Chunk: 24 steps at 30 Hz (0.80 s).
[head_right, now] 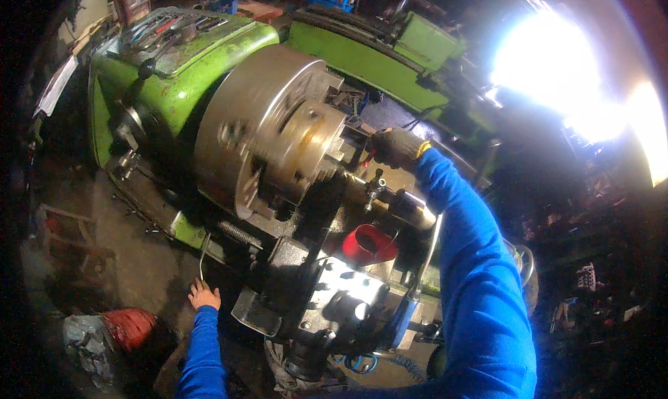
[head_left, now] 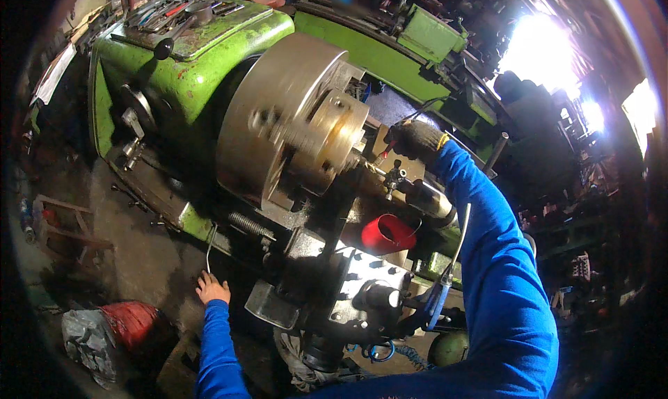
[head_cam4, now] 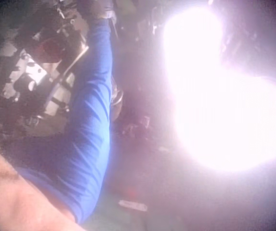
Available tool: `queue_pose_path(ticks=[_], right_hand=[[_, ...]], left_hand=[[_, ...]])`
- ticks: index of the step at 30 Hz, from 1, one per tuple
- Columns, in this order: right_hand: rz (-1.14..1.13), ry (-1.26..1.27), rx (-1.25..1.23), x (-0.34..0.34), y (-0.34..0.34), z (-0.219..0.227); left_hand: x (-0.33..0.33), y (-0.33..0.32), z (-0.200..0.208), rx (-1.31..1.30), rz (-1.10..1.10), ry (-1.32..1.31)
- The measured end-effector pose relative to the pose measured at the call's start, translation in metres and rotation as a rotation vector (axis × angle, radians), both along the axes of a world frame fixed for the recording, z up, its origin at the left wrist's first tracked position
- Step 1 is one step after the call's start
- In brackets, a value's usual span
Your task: The person operates a green metal lathe, repeatedly advancing the cutting tool into a rotating cylindrical workpiece and retracting it. The person uses both hands to control the tool carriage and levers while the lathe runs.
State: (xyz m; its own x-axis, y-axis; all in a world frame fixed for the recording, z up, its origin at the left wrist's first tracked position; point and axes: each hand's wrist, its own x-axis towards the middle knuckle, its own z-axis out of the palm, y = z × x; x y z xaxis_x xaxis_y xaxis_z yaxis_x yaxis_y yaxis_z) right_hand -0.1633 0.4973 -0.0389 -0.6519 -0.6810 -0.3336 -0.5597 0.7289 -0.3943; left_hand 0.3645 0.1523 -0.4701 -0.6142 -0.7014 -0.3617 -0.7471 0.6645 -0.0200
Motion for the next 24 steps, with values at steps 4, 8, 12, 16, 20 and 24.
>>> queue_pose_path(ticks=[4,8,12,16,20,24], right_hand=[[0.108,0.005,-0.077,-0.004,0.008,-0.003],[0.356,0.141,-0.195,-0.023,0.015,-0.022],[0.308,0.044,-0.084,-0.023,0.004,-0.017],[0.222,-0.045,-0.082,-0.027,0.008,-0.019],[0.398,0.095,-0.183,-0.029,0.01,-0.022],[0.464,0.374,-0.231,-0.046,0.016,-0.048]], left_hand=[[0.011,-0.006,-0.008,0.09,0.077,-0.044],[0.008,-0.009,-0.001,0.072,0.088,0.009],[0.013,-0.011,0.007,0.06,0.102,0.028],[0.017,-0.012,0.008,0.065,0.116,0.033],[0.022,-0.013,0.009,0.075,0.103,0.04],[0.019,-0.016,0.004,0.086,0.123,0.022]])
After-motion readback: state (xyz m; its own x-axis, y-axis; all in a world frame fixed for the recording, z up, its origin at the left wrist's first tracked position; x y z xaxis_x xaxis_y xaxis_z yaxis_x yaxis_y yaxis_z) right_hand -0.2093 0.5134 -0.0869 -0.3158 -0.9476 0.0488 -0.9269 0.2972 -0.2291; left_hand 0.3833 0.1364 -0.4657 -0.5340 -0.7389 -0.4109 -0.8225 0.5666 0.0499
